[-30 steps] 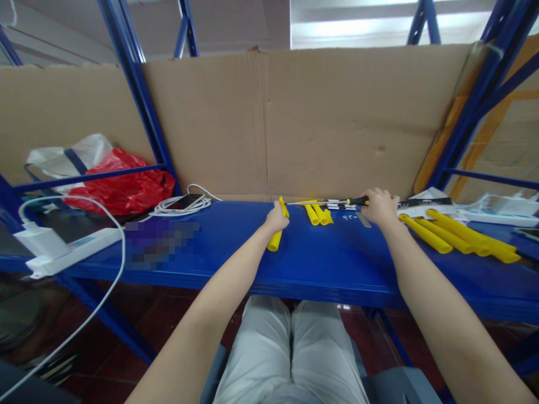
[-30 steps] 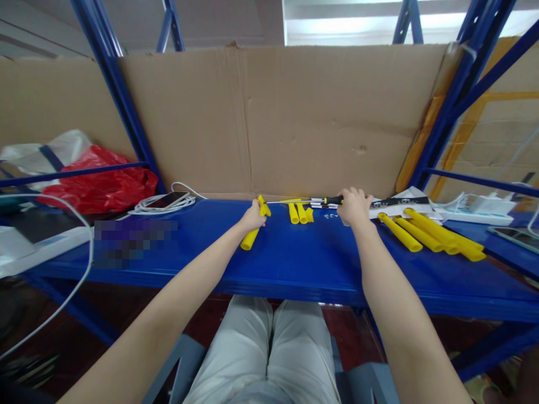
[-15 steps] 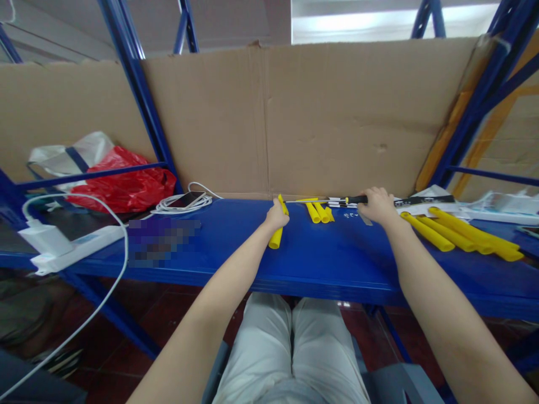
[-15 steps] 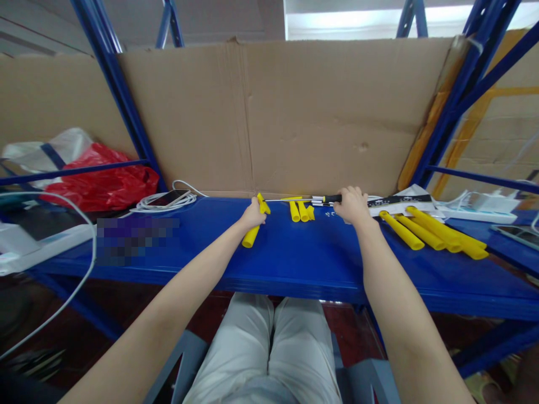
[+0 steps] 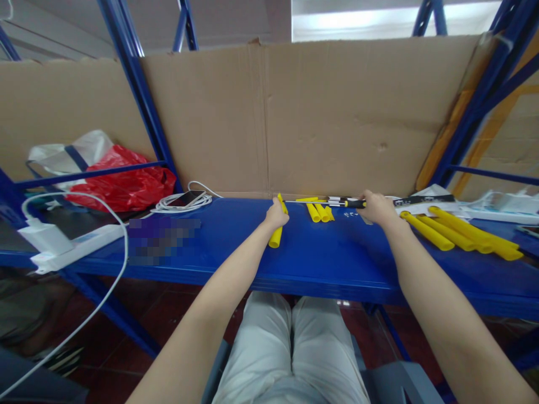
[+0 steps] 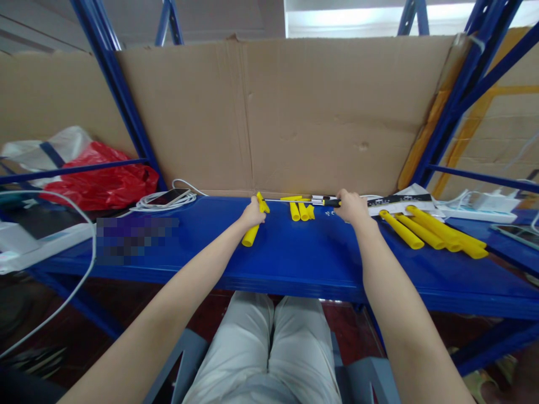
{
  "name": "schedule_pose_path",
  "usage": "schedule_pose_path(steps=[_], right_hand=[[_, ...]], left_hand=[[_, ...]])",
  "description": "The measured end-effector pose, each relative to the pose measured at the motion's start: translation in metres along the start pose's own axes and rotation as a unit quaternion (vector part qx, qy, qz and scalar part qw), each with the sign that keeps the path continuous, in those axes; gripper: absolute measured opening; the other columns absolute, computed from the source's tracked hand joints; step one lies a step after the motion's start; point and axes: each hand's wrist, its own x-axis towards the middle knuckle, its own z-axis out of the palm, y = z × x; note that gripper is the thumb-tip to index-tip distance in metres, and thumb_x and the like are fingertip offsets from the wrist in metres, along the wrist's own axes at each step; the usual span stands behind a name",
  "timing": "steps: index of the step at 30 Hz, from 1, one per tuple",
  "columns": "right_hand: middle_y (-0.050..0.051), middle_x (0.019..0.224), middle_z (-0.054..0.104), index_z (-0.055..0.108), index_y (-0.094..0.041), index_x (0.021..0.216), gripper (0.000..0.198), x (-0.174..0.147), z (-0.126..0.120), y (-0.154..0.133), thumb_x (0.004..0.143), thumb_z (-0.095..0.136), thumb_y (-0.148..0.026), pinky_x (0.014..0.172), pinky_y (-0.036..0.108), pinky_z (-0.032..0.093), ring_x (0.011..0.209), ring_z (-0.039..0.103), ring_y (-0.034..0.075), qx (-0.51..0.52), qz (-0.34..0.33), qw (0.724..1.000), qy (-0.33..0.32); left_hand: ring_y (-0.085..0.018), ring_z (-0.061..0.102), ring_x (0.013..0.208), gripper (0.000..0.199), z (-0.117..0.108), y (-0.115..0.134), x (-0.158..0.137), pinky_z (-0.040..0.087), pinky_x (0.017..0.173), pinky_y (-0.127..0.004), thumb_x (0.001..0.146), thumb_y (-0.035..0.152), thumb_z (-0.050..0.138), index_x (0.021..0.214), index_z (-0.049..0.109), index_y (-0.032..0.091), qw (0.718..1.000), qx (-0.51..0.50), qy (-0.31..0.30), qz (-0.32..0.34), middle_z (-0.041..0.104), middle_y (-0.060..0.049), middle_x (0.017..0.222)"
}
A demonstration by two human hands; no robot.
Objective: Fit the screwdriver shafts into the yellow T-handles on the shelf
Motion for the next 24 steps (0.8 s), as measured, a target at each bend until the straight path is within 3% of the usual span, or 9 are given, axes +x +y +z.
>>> schedule_pose_path(steps=[10, 14, 18, 24], right_hand=[[0.015, 0.110, 0.070, 0.071, -0.019, 0.103, 0.032, 0.0013, -0.0011, 0.0027, 0.074, 0.060, -0.027, 0.090, 0.044, 0.046, 0.109, 0.060, 0.034, 0.002, -0.052, 0.999, -0.001], [0.015, 0.103, 0.069, 0.064, -0.020, 0.106, 0.033, -0.0026, -0.0037, -0.0023, 0.075, 0.061, -0.031, 0.083, 0.043, 0.044, 0.099, 0.062, 0.033, -0.004, -0.019, 1.000, 0.013], [0.014, 0.096, 0.072, 0.061, -0.019, 0.114, 0.041, -0.0036, -0.0054, -0.0045, 0.076, 0.064, -0.034, 0.075, 0.038, 0.044, 0.088, 0.065, 0.031, 0.003, 0.006, 1.000, -0.027], [0.011, 0.100, 0.074, 0.069, -0.022, 0.111, 0.036, 0.0022, -0.0004, 0.0020, 0.077, 0.060, -0.032, 0.078, 0.039, 0.048, 0.097, 0.066, 0.031, 0.013, -0.033, 0.999, -0.042]], left_hand=[[-0.029, 0.071, 0.114, 0.056, 0.0005, -0.0002, 0.0015, 0.056, 0.093, -0.038, 0.080, 0.000, 0.064, 0.128, 0.041, 0.015, 1.000, -0.004, -0.008, -0.007, 0.073, -0.020, 0.117], [-0.030, 0.070, 0.114, 0.057, 0.0006, 0.0000, 0.0010, 0.056, 0.094, -0.038, 0.077, 0.000, 0.066, 0.126, 0.042, 0.016, 1.000, -0.003, 0.001, -0.005, 0.072, -0.021, 0.118], [-0.031, 0.070, 0.115, 0.058, 0.0006, -0.0005, 0.0021, 0.056, 0.093, -0.038, 0.077, 0.000, 0.066, 0.126, 0.042, 0.016, 1.000, -0.008, 0.000, -0.007, 0.071, -0.022, 0.120], [-0.030, 0.071, 0.114, 0.060, 0.0005, -0.0010, 0.0029, 0.056, 0.093, -0.038, 0.076, 0.001, 0.069, 0.126, 0.041, 0.018, 1.000, -0.021, 0.003, -0.008, 0.072, -0.020, 0.118]])
